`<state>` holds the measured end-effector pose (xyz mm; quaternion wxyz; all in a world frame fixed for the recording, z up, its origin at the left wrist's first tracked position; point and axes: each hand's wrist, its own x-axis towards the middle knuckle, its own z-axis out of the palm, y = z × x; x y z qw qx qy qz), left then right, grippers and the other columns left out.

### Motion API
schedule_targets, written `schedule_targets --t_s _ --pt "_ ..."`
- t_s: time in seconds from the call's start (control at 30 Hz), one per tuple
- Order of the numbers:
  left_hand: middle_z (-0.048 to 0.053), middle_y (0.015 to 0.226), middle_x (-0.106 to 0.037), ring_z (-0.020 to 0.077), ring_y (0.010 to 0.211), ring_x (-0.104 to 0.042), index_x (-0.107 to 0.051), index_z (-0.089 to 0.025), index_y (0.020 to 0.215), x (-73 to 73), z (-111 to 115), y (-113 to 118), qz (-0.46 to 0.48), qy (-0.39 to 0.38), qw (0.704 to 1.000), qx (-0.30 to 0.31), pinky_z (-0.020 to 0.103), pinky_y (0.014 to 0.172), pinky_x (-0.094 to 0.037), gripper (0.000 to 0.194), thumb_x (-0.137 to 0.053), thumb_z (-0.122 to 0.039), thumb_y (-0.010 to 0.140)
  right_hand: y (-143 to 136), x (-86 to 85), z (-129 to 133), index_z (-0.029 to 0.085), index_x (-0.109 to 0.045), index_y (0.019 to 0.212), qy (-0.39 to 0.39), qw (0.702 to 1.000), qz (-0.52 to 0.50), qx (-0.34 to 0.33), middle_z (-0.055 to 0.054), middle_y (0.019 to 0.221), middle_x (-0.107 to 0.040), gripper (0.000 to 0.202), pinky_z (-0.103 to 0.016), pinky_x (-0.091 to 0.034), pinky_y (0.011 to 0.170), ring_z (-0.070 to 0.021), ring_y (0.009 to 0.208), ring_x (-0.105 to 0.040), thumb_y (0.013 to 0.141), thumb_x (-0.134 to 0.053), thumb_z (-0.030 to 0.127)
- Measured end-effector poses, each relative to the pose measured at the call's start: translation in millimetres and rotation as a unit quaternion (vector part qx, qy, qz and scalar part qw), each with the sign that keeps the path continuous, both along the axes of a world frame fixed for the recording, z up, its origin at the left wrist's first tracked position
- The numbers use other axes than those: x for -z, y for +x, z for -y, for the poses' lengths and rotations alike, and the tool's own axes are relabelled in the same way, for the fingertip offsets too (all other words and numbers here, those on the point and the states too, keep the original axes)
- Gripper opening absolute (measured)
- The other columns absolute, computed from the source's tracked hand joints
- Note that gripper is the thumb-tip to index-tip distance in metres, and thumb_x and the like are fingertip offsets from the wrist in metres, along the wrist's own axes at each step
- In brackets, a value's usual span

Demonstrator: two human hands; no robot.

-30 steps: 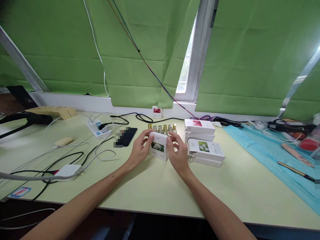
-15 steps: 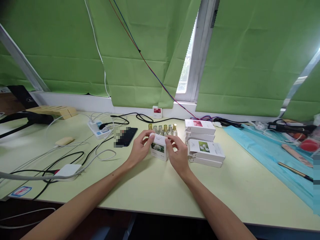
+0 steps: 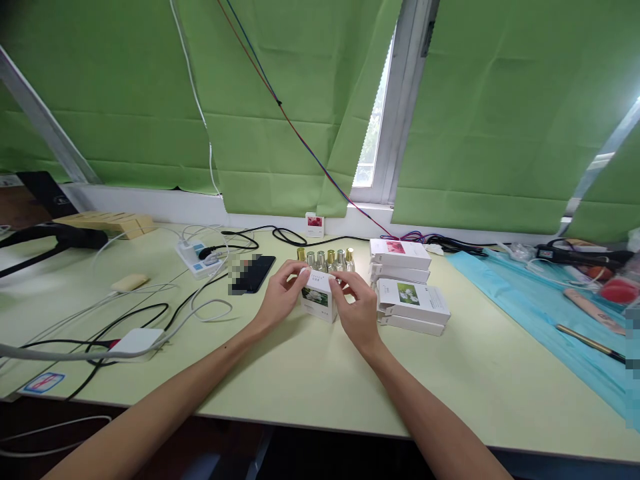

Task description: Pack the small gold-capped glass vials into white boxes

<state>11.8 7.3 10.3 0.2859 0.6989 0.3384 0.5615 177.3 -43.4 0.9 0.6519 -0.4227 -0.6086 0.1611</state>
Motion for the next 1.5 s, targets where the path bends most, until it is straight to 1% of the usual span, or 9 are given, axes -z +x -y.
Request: schedule_targets --t_s 0.2,0.37,0.47,0.7,0.97,1.1,1.23,1.5 --pt "0.005 0.102 -0.063 0.0182 0.095 -0.061 -0.067 -0.020 0.092 1.8 -2.1 -0.3 0.003 -0.018 1.000 0.005 0.026 0.077 -0.053 0.028 -0.059 -0.047 0.093 0.3 -1.3 1.0 0.022 -0.073 0.099 -0.011 1.000 -0.004 -0.004 -0.006 0.098 -0.070 0.019 -0.028 -0.058 0.068 -0.0172 0.084 -0.064 0.093 -0.062 0.036" --pt "0.004 0.097 -0.063 0.0172 0.089 -0.060 -0.066 -0.020 0.092 3.7 -4.0 -0.6 0.005 -0.024 1.000 0.006 0.026 0.075 -0.053 0.029 -0.059 -0.048 0.092 0.6 0.9 -1.5 0.022 -0.075 0.097 -0.013 1.000 -0.013 -0.003 -0.007 0.104 -0.063 0.019 -0.029 -0.060 0.068 -0.0178 0.089 -0.064 0.092 -0.063 0.036" --pt "0.004 0.094 -0.063 0.0169 0.086 -0.059 -0.065 -0.019 0.092 3.2 -3.4 -0.7 0.006 -0.030 1.000 0.005 0.026 0.073 -0.052 0.030 -0.059 -0.048 0.091 0.6 1.5 -3.4 0.022 -0.075 0.097 -0.015 1.000 -0.017 -0.005 -0.007 0.104 -0.061 0.020 -0.029 -0.061 0.068 -0.0179 0.089 -0.064 0.092 -0.063 0.036" --pt "0.004 0.093 -0.066 0.0167 0.085 -0.060 -0.065 -0.019 0.095 3.4 -2.5 -0.7 0.006 -0.049 0.999 0.007 0.026 0.073 -0.051 0.030 -0.060 -0.049 0.091 -0.1 0.7 -3.7 0.021 -0.073 0.096 -0.024 1.000 -0.010 -0.011 -0.008 0.100 -0.066 0.022 -0.028 -0.060 0.065 -0.0185 0.087 -0.065 0.093 -0.061 0.038" --pt "0.004 0.094 -0.068 0.0169 0.083 -0.062 -0.065 -0.019 0.098 0.7 -1.5 -0.9 -0.005 -0.074 0.997 0.013 0.026 0.071 -0.050 0.034 -0.059 -0.052 0.091 1.2 1.9 -5.7 0.018 -0.073 0.097 -0.056 0.998 -0.002 -0.009 -0.009 0.096 -0.073 0.028 -0.030 -0.058 0.066 -0.0198 0.084 -0.066 0.094 -0.057 0.042" --pt "0.004 0.094 -0.069 0.0171 0.081 -0.062 -0.064 -0.020 0.100 1.4 -0.5 -1.8 -0.016 -0.089 0.996 0.018 0.025 0.069 -0.049 0.036 -0.058 -0.054 0.091 1.4 2.6 -6.0 0.018 -0.073 0.097 -0.062 0.998 -0.002 -0.003 -0.009 0.096 -0.074 0.030 -0.031 -0.057 0.066 -0.0204 0.083 -0.066 0.094 -0.057 0.044" --pt "0.003 0.091 -0.068 0.0173 0.081 -0.062 -0.064 -0.020 0.098 1.7 -1.0 -1.7 -0.016 -0.091 0.995 0.020 0.025 0.069 -0.048 0.035 -0.057 -0.054 0.091 0.6 1.9 -5.4 0.018 -0.072 0.094 -0.066 0.998 -0.009 -0.005 -0.008 0.092 -0.074 0.031 -0.030 -0.055 0.064 -0.0199 0.080 -0.065 0.093 -0.057 0.045" --pt "0.004 0.092 -0.068 0.0175 0.082 -0.062 -0.064 -0.020 0.097 1.3 -2.0 -1.2 -0.014 -0.093 0.995 0.020 0.025 0.069 -0.049 0.035 -0.057 -0.053 0.091 0.0 0.4 -5.2 0.017 -0.072 0.091 -0.074 0.997 -0.020 -0.015 -0.008 0.089 -0.074 0.032 -0.028 -0.053 0.060 -0.0196 0.078 -0.065 0.091 -0.058 0.046"
